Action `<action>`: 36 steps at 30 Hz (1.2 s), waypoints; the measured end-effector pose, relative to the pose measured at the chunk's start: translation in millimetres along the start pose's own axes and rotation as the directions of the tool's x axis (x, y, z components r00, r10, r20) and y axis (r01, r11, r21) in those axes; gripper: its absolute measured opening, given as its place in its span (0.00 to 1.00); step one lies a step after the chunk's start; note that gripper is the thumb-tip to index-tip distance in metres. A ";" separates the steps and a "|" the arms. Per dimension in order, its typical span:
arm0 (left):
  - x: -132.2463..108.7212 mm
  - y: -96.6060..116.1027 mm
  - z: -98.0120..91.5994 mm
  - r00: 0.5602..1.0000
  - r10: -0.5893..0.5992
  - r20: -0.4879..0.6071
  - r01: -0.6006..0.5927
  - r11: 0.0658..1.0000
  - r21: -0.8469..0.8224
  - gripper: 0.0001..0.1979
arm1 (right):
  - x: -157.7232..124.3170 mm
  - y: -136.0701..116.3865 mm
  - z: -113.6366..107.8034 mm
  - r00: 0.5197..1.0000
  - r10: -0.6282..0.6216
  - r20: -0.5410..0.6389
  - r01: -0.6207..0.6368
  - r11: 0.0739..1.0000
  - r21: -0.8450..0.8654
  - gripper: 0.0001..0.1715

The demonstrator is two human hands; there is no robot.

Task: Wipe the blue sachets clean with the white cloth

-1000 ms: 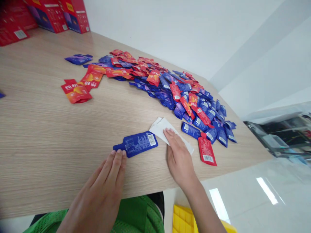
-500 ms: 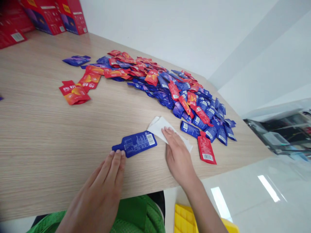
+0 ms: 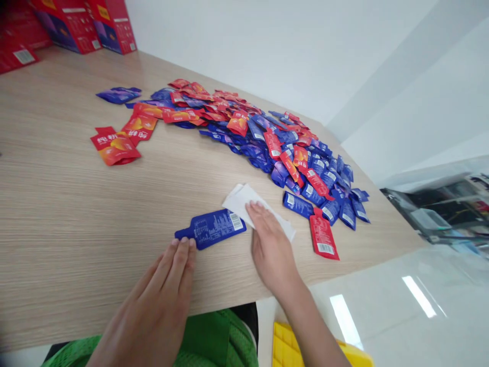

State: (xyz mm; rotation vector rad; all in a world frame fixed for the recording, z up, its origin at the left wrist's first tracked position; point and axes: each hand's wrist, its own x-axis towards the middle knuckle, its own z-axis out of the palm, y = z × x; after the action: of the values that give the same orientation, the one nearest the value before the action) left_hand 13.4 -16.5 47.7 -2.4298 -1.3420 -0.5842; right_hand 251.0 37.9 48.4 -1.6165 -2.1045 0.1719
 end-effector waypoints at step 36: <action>49.6 -45.9 13.1 0.990 -0.110 0.083 0.117 0.990 -0.082 0.15 | -7.3 -0.6 3.2 0.977 0.195 -0.088 -0.177 0.967 0.183 0.25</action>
State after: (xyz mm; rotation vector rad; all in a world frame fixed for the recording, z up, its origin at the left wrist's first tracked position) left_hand 0.7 49.2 63.5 -2.4806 -1.5254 -0.5928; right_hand 250.5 31.5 43.7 -1.6780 -1.8045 0.3161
